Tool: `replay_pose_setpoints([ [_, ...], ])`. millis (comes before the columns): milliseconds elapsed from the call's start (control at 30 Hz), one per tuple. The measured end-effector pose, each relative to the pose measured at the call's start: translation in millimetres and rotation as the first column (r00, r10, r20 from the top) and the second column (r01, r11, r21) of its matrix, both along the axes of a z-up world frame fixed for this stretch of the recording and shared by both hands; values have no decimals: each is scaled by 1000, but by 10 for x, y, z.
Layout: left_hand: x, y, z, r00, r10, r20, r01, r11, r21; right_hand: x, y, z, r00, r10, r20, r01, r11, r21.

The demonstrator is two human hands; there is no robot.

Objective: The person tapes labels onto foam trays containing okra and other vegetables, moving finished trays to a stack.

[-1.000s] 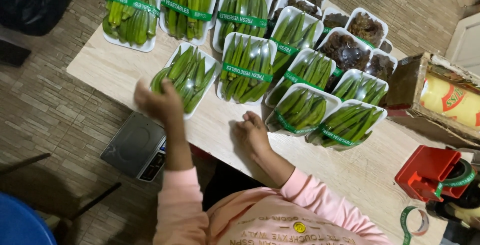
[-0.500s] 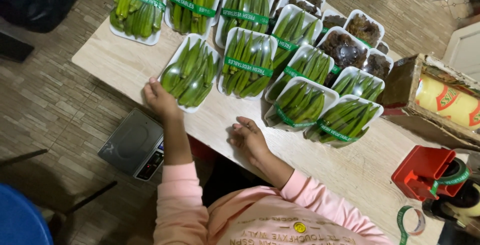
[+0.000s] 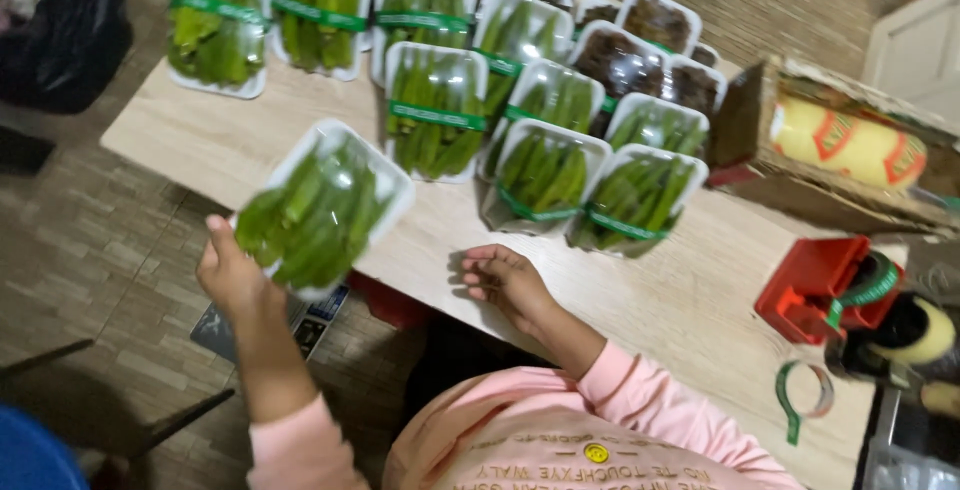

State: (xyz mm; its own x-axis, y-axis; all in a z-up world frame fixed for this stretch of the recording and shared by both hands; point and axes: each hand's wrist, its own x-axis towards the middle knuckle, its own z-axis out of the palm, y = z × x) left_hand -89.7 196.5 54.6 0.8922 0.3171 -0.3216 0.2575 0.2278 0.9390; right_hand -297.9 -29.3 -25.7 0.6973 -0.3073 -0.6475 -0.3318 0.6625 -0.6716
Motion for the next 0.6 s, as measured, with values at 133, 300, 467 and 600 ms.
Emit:
replay_pose_setpoints([
  [133, -658, -371, 306, 974, -226, -27, 228, 964, 137, -507, -277, 119, 1000, -17, 12, 17, 1000, 3],
  [300, -1337, -1168, 379, 709, -680, -189, 705, 672, 227, -1485, -668, 78, 977, -210, 18, 211, 976, -49],
  [467, -2178, -2095, -345, 456, -795, -400, 889, 388, 243, -2813, -1101, -493, 869, -494, -34, 493, 869, -32],
  [600, -2720, -3119, -2044, 292, -862, -414, 940, 179, 291, -3363, -1165, -154, 751, -652, -109, 656, 755, 4],
])
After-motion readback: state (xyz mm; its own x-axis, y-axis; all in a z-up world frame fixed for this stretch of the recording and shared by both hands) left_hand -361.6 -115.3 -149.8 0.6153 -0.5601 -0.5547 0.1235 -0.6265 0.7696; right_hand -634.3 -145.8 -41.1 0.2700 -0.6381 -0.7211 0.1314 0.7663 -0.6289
